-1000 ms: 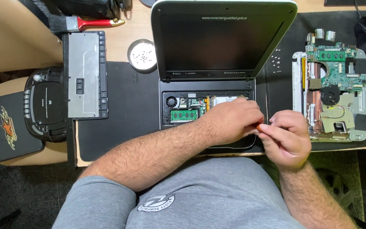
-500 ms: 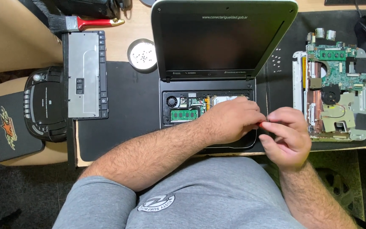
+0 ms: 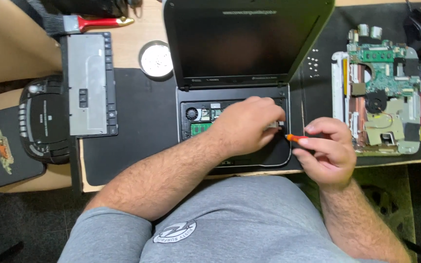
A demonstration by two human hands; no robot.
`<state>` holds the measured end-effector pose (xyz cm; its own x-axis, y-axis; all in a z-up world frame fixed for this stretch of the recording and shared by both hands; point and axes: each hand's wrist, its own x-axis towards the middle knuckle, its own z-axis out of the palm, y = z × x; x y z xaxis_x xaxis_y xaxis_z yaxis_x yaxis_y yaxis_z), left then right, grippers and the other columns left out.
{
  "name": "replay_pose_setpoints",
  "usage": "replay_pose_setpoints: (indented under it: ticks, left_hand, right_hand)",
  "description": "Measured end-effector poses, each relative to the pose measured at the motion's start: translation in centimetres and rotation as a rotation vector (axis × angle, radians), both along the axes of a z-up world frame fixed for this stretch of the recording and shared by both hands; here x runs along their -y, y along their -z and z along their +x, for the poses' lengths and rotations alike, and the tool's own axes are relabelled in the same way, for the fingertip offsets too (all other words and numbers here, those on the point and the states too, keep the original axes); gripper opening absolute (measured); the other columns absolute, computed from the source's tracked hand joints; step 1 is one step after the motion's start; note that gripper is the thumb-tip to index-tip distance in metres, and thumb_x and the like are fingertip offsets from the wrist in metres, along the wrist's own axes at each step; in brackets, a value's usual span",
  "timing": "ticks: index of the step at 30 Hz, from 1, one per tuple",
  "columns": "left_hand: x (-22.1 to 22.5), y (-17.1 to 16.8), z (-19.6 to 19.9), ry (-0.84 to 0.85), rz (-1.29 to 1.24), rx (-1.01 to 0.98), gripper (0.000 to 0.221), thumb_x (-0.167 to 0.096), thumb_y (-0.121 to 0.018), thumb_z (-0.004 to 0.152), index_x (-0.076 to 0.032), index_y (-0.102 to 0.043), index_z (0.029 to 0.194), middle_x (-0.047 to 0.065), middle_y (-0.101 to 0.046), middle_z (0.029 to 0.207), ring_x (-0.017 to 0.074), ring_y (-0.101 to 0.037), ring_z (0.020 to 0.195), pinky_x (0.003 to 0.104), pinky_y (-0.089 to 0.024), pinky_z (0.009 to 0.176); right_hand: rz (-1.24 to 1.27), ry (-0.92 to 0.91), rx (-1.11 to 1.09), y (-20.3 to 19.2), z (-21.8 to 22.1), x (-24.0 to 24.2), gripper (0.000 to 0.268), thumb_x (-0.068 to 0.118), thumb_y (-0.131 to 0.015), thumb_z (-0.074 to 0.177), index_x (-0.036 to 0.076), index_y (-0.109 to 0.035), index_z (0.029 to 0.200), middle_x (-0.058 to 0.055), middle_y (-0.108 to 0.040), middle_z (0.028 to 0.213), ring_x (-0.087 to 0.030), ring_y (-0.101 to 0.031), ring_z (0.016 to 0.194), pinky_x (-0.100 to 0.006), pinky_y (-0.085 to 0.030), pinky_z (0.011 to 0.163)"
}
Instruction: Disassembling a laptop to inspect internal components by removing the hard drive and RAM modules using a screwdriver.
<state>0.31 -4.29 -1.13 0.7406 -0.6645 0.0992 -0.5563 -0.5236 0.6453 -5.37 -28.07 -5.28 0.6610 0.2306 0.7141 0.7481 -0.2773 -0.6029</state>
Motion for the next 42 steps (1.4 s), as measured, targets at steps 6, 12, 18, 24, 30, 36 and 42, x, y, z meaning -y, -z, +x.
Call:
replay_pose_setpoints:
  ticks: [6,12,18,24,30,36,42]
  left_hand:
    - [-1.5,-0.3,-0.3,0.040,0.227,-0.002,0.017,-0.022,-0.075,0.090,-0.016,-0.072,0.106,0.002,-0.068,0.095,0.0174,-0.071,0.090,0.032,-0.061,0.076]
    - [-2.5,-0.2,-0.8,0.059,0.144,0.051,0.019,-0.021,-0.080,0.087,-0.011,-0.074,0.102,0.008,-0.069,0.091,0.0261,-0.072,0.090,0.040,-0.063,0.073]
    - [-2.2,0.4,-0.9,0.124,0.131,0.076,0.020,-0.023,-0.080,0.088,-0.013,-0.077,0.105,0.007,-0.072,0.092,0.0235,-0.073,0.092,0.036,-0.063,0.075]
    - [-2.1,0.6,-0.9,0.127,0.141,0.079,0.020,-0.024,-0.079,0.090,-0.013,-0.077,0.107,0.007,-0.073,0.094,0.0231,-0.073,0.093,0.035,-0.062,0.077]
    - [-2.1,0.6,-0.9,0.126,0.135,0.079,0.022,-0.024,-0.079,0.090,-0.012,-0.077,0.108,0.008,-0.073,0.095,0.0246,-0.073,0.094,0.037,-0.063,0.078]
    - [-2.1,0.4,-0.9,0.125,0.134,0.074,0.021,-0.024,-0.079,0.090,-0.013,-0.077,0.107,0.007,-0.073,0.094,0.0238,-0.073,0.093,0.036,-0.063,0.078]
    - [-2.2,0.7,-0.9,0.126,0.123,0.083,0.022,-0.024,-0.080,0.089,-0.012,-0.076,0.107,0.008,-0.073,0.094,0.0248,-0.073,0.093,0.038,-0.063,0.077]
  right_hand:
    - [-0.010,0.020,-0.077,-2.0,0.2,-1.5,0.009,-0.003,-0.064,0.098,-0.008,-0.071,0.100,-0.029,-0.072,0.101,-0.043,-0.068,0.089,-0.053,-0.056,0.081]
    - [-0.027,-0.039,-0.049,-0.3,0.5,0.3,0.018,0.003,-0.087,0.082,-0.001,-0.076,0.095,-0.023,-0.065,0.099,-0.036,-0.064,0.090,-0.049,-0.056,0.081]
    - [-0.010,-0.015,-0.110,-1.3,0.3,-1.2,0.011,-0.003,-0.065,0.096,-0.012,-0.066,0.102,-0.031,-0.072,0.102,-0.045,-0.068,0.092,-0.052,-0.055,0.079]
    - [-0.060,-0.021,-0.054,-0.3,0.3,0.1,0.017,-0.004,-0.084,0.084,-0.005,-0.074,0.098,-0.025,-0.064,0.098,-0.038,-0.065,0.088,-0.049,-0.056,0.076]
    - [-0.042,-0.077,-0.132,-2.1,0.4,-1.2,0.015,-0.005,-0.057,0.098,-0.013,-0.067,0.106,-0.031,-0.070,0.106,-0.044,-0.067,0.096,-0.050,-0.055,0.082]
    - [-0.104,-0.010,-0.080,-0.7,0.3,0.0,0.023,-0.004,-0.082,0.087,-0.006,-0.070,0.107,-0.024,-0.061,0.101,-0.037,-0.066,0.091,-0.046,-0.057,0.075]
    - [-0.045,-0.061,-0.149,-1.4,0.3,-0.6,0.012,-0.008,-0.062,0.095,-0.013,-0.065,0.106,-0.033,-0.068,0.108,-0.045,-0.070,0.098,-0.050,-0.058,0.081]
